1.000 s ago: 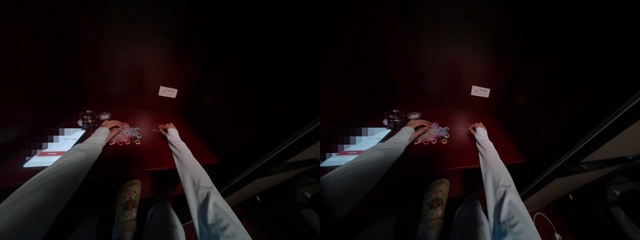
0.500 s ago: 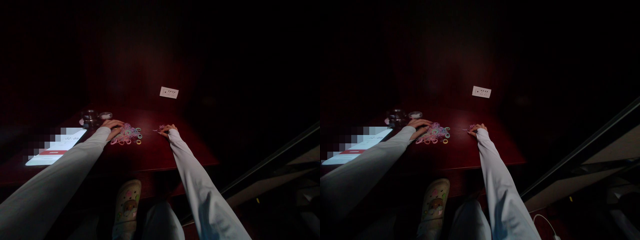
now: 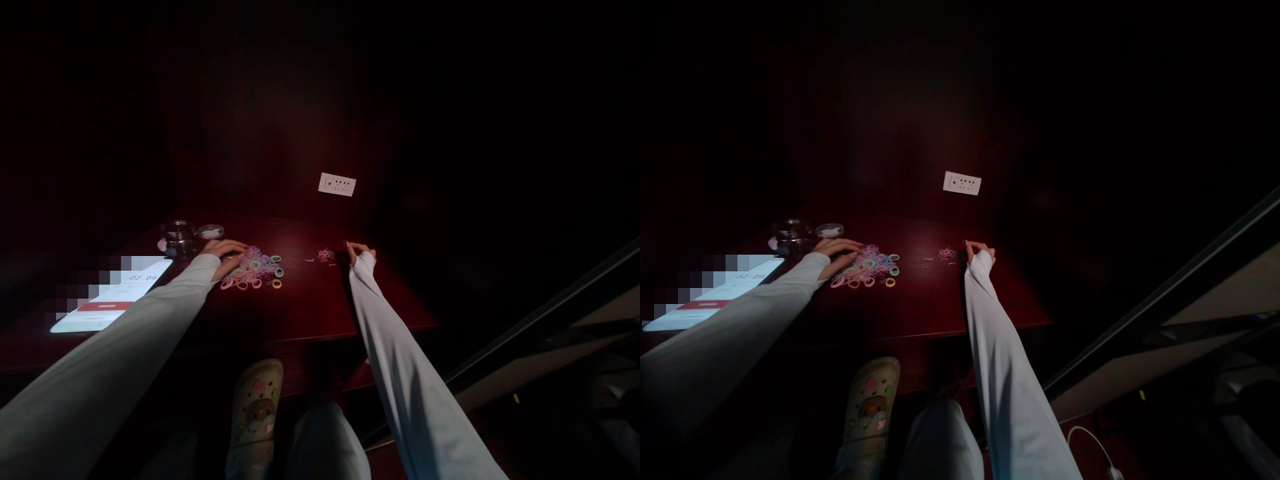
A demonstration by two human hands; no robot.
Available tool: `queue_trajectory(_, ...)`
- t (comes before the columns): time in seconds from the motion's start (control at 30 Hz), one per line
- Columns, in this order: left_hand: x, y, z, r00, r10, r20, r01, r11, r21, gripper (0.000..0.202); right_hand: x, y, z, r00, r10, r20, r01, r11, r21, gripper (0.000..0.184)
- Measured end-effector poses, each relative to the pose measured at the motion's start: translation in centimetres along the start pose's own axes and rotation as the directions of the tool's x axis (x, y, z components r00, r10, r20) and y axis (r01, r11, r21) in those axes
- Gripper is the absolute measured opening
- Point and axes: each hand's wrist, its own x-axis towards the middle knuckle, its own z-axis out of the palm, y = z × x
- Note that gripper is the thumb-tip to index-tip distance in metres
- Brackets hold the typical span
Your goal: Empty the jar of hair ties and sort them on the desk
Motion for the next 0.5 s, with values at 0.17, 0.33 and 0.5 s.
queue_trajectory(0.17,-0.1,0.2,-0.1,1.000,-0.026,-0.008,0.026,1.000,0.005,0.025,0.9,1.5,0.3,0.995,0.089,0.052,-0.089,0.996,0.009,0.044)
queue_trajectory(0.33,0.0,-0.1,0.0,1.000,-0.003,0.014,0.003,1.000,0.004,0.028,0.7,1.1,0.7,0.984,0.000,0.177,0.015,0.996,-0.083,0.042)
queue_trajectory(0.5,0.0,0.0,-0.1,1.000,-0.001,0.024,0.001,1.000,0.001,0.028,0.7,1.3,1.1,0.954,-0.114,0.277,0.146,0.984,-0.098,0.043)
